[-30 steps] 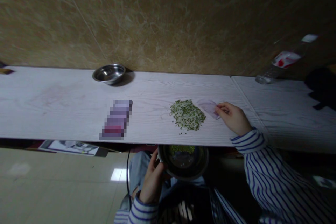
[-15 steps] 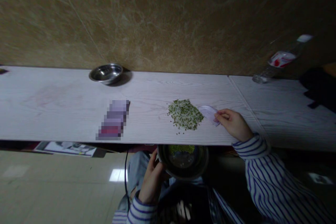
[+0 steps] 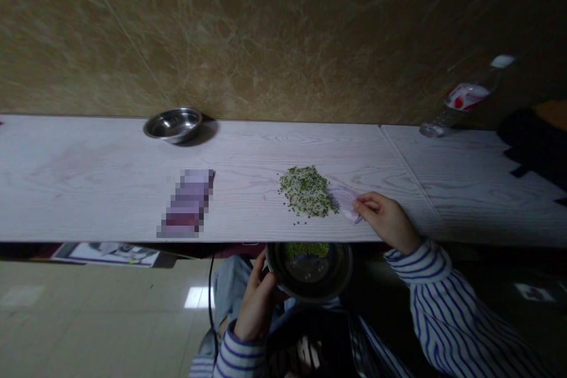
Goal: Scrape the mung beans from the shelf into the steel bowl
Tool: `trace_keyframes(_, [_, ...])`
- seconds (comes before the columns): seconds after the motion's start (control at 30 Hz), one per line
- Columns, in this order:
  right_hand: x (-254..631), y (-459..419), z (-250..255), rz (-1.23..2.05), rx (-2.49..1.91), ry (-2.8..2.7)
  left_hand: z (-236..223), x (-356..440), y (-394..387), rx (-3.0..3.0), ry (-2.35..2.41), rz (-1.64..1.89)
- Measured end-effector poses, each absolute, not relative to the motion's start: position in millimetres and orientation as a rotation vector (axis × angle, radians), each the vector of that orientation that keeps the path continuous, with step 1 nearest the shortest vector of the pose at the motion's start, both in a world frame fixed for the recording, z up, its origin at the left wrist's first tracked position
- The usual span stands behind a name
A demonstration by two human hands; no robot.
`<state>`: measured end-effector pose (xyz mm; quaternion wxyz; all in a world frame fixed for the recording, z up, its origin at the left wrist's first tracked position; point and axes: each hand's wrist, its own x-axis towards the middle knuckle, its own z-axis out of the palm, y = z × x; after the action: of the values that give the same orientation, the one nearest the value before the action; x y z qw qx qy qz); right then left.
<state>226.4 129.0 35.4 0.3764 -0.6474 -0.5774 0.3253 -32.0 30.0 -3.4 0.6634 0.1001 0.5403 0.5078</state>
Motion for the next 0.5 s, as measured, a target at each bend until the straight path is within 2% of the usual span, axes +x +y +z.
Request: trace_keyframes(0.5, [215.0,121.2,36.7,0.883,-1.589,-1.546,-2.2,-30.3,28.6,0.198,1.198,1.151])
